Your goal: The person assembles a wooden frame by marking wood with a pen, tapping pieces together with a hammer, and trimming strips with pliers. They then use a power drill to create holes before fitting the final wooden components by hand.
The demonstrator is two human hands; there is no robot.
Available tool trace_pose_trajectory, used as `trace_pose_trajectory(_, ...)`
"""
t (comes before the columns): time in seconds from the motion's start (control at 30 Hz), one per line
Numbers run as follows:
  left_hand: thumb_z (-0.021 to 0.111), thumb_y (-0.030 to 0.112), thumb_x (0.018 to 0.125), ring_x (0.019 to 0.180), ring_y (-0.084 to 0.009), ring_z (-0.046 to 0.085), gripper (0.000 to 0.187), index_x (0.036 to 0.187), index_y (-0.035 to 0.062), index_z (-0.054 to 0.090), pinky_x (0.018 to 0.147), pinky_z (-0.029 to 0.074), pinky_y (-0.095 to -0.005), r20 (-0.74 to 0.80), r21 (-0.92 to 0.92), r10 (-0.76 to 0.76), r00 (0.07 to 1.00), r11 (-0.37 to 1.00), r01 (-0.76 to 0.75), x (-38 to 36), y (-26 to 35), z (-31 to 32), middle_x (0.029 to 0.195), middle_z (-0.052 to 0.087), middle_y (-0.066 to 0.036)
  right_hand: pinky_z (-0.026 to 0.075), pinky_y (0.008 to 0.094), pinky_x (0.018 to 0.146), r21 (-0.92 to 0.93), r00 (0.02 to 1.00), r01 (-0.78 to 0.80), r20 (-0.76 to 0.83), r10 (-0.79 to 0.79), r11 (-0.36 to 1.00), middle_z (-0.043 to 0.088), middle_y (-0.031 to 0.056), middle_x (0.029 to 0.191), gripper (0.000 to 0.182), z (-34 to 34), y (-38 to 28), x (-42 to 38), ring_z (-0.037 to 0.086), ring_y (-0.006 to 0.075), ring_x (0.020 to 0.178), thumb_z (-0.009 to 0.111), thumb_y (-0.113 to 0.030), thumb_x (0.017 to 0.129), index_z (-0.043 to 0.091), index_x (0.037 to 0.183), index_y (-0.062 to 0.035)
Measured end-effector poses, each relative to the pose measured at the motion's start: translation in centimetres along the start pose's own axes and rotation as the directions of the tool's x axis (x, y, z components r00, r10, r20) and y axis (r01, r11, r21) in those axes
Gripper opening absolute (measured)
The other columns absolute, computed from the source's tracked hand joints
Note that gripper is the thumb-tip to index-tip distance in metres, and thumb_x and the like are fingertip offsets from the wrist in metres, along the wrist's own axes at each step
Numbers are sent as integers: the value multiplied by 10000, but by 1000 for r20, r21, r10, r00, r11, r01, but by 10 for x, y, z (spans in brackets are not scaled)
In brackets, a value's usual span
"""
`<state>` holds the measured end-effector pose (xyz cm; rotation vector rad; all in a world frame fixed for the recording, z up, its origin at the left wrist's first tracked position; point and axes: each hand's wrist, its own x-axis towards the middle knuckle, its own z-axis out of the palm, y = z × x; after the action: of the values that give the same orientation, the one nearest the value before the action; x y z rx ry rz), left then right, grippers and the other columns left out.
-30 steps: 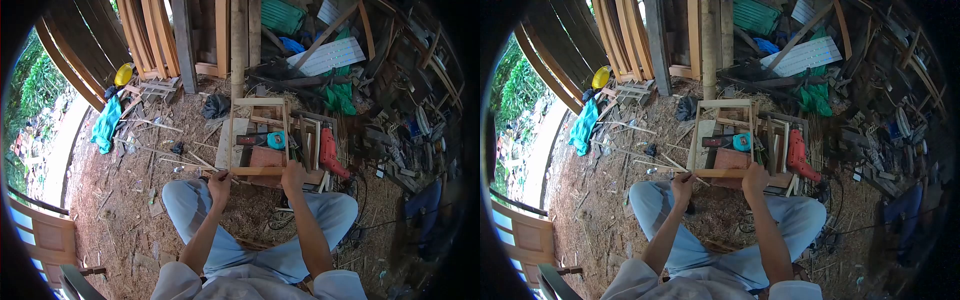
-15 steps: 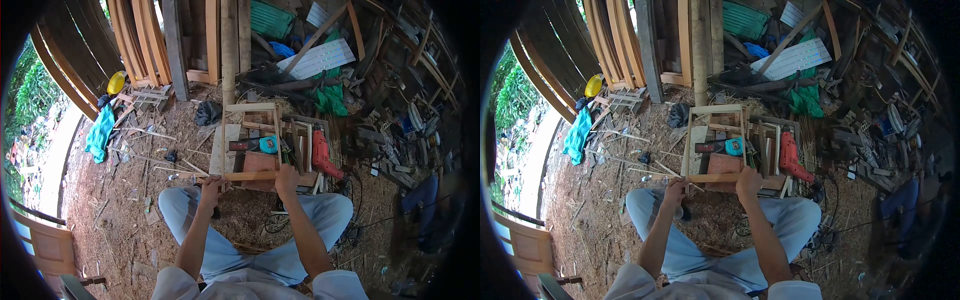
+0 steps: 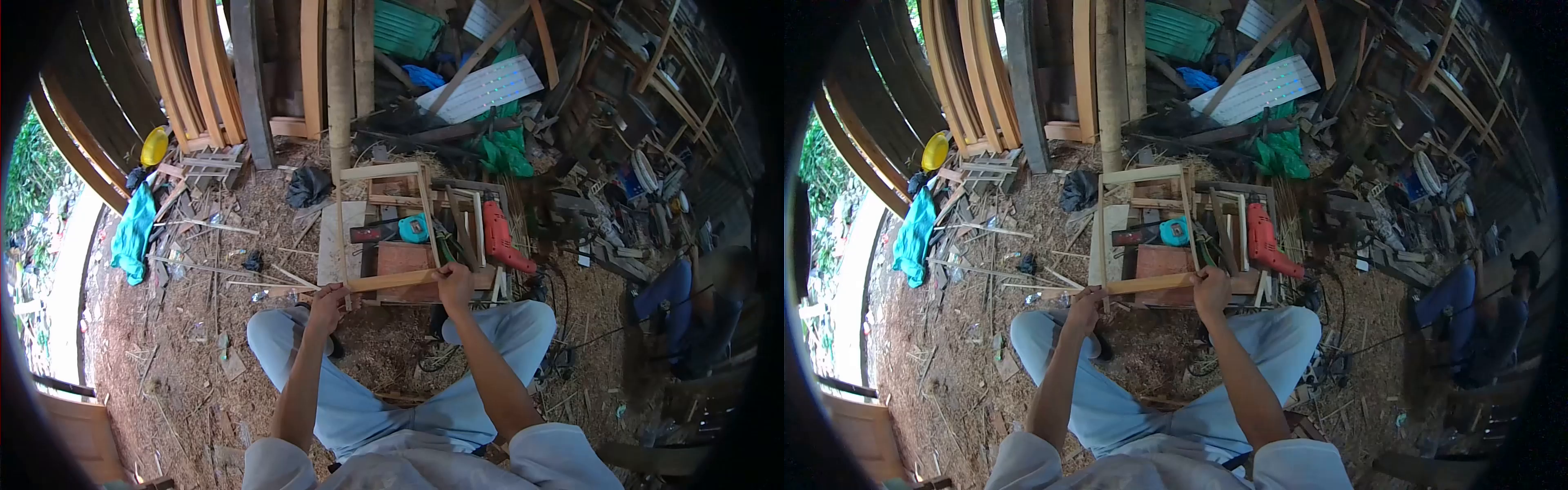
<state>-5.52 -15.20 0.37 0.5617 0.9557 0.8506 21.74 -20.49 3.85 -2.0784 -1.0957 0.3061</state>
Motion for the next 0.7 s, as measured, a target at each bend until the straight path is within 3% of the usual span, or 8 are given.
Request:
trace_pose_trajectory(0.07, 609, 70, 902, 879, -254, 682, 244, 1102, -54, 544, 731, 587, -360, -40, -8, 72, 997, 997, -73, 2, -9, -1, 988, 648, -170, 494, 455, 654, -20, 1000, 1, -21, -1, 1000, 661, 144, 737, 196, 4, 0, 0, 640, 352, 737, 811, -119, 687, 662, 748, -8)
trace_pose_trajectory(0.23, 602, 81, 912, 912, -269, 675, 271, 1132, -64, 537, 766, 581, -378, -28, -122, 40, 999, 992, -43, 11, -22, -9, 1030, 634, -177, 506, 446, 668, 18, 999, 12, -38, -11, 1000, 673, 142, 757, 175, 5, 7, 1, 646, 343, 740, 813, -113, 679, 686, 753, -18)
trace_pose_trajectory(0.3, 601, 81, 913, 925, -274, 672, 275, 1136, -66, 535, 780, 579, -386, -2, -153, 41, 999, 987, -41, 12, -20, -7, 1036, 630, -177, 511, 370, 635, 46, 999, 6, -53, -3, 999, 679, 156, 717, 193, 8, 10, 4, 670, 289, 673, 816, -81, 653, 699, 779, 7)
trace_pose_trajectory(0.4, 597, 70, 913, 935, -285, 668, 268, 1132, -69, 527, 796, 575, -403, -3, -177, 35, 999, 984, -35, 9, -18, -4, 1023, 632, -175, 512, 360, 627, 50, 992, 75, -101, -69, 996, 681, 151, 709, 192, 13, 15, 4, 671, 270, 651, 814, -72, 655, 697, 778, 16)
trace_pose_trajectory(0.5, 592, 77, 919, 925, -277, 668, 246, 1120, -51, 528, 801, 575, -402, 35, -136, 71, 997, 989, -66, 10, -23, -6, 996, 629, -163, 505, 425, 654, 163, 996, 50, -83, -37, 985, 679, 152, 737, 158, 13, 19, 2, 658, 319, 706, 801, -99, 689, 692, 740, 4)
trace_pose_trajectory(0.6, 596, 81, 919, 900, -263, 668, 206, 1081, -27, 528, 807, 576, -397, 0, -162, 96, 995, 982, -95, 11, -25, -1, 953, 623, -145, 508, 411, 641, 265, 995, 12, -98, 14, 964, 680, 143, 723, 159, 15, 17, -4, 663, 306, 691, 799, -114, 703, 700, 764, -6)
trace_pose_trajectory(0.7, 615, 87, 910, 857, -230, 662, 172, 1025, -13, 536, 814, 578, -388, -92, -152, 175, 980, 970, -188, 4, -27, 10, 920, 614, -124, 514, 401, 640, 168, 993, -34, -102, 52, 985, 681, 137, 723, 160, 14, 11, -8, 670, 292, 700, 791, -122, 721, 707, 801, -13)
